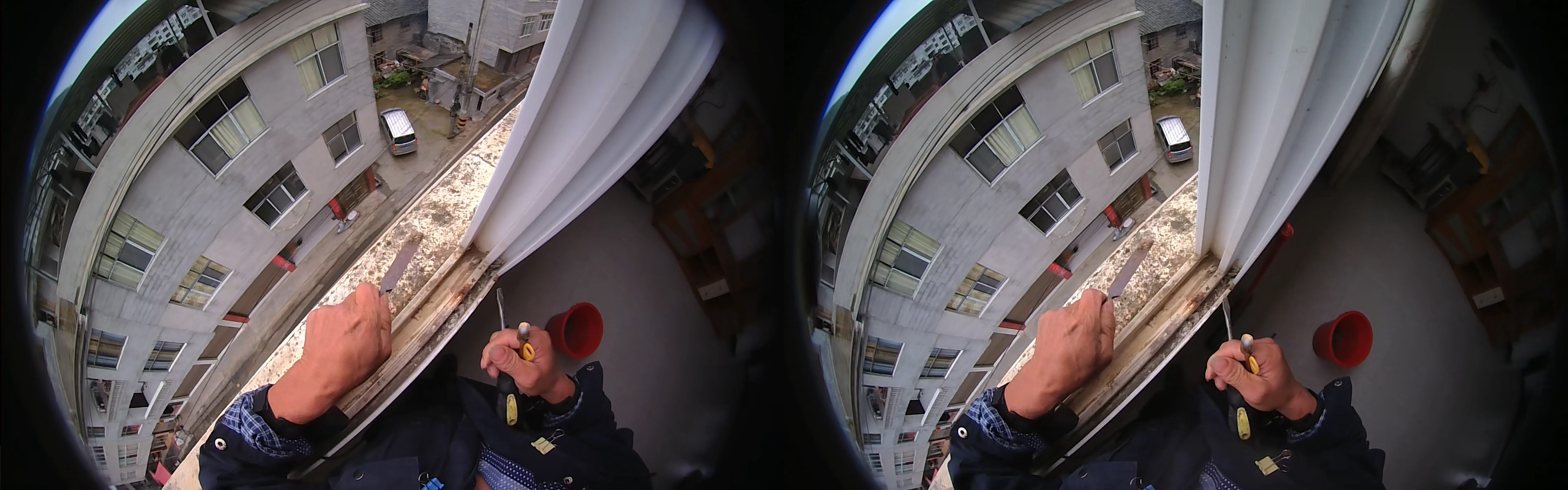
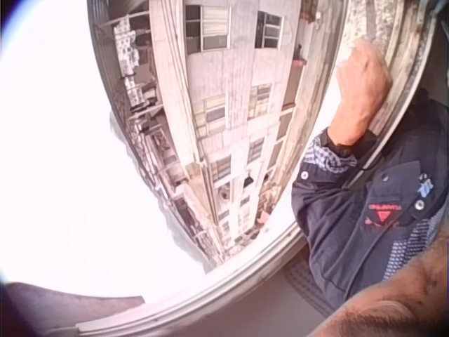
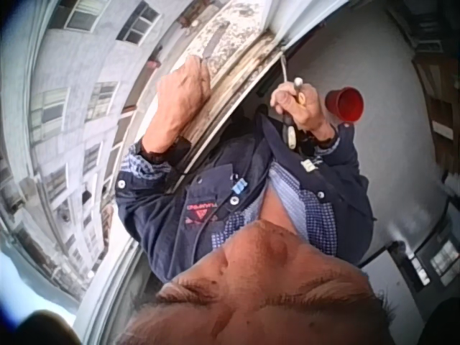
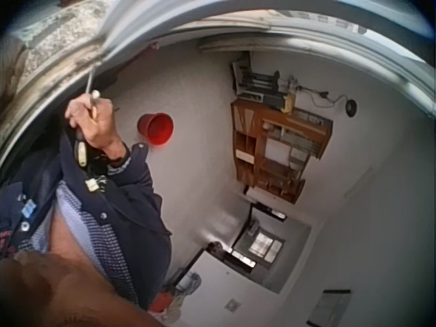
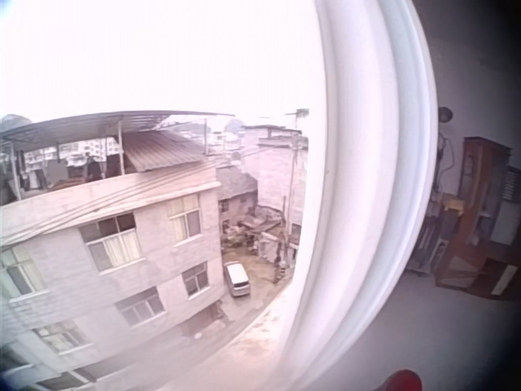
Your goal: The person uses a hammer and a screwdriver to remove debris and adjust components along a window frame. They repeatedly tap and pry at the frame edge, occasionally clearing away loosened material by hand.
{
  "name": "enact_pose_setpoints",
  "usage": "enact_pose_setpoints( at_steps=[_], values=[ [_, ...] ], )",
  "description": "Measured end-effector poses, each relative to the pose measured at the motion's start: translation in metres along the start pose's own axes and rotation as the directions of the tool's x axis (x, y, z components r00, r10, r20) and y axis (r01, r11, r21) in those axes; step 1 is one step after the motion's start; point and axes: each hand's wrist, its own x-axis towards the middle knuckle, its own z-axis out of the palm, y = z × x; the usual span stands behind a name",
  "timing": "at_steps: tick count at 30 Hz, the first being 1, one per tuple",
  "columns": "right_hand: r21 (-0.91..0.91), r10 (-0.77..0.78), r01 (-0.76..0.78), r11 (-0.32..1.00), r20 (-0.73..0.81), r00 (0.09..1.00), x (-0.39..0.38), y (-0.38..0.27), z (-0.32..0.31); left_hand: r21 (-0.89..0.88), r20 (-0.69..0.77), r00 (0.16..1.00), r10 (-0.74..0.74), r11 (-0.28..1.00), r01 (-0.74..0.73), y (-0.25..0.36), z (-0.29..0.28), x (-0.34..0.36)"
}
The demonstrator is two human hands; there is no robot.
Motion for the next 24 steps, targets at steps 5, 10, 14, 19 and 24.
enact_pose_setpoints(
  at_steps=[5, 10, 14, 19, 24],
  values=[
    [-0.014, 0.013, -0.013, 1.0, 0.018, 1.0, 0.001, -0.001, 0.0, 0.3, 0.075, 0.97, -0.231, 0.933, 0.199, -0.033, -0.008, 0.018],
    [-0.022, 0.034, -0.035, 0.999, -0.02, 0.999, -0.004, -0.002, 0.0, 0.203, 0.016, 0.993, -0.113, 0.973, 0.108, -0.021, -0.011, 0.011],
    [-0.016, 0.024, -0.025, 1.0, -0.024, 0.999, -0.006, -0.001, -0.003, 0.029, -0.025, 0.999, 0.042, 0.999, -0.041, 0.005, -0.014, 0.002],
    [0.0, 0.02, -0.02, 1.0, -0.031, 0.999, -0.007, 0.001, -0.005, -0.102, 0.142, 0.982, 0.124, 0.989, -0.11, 0.029, -0.002, -0.002],
    [0.03, 0.01, -0.008, 1.0, -0.043, 0.999, -0.009, 0.003, -0.008, -0.014, 0.229, 0.969, 0.096, 0.995, -0.096, 0.038, 0.024, 0.011]
  ],
)
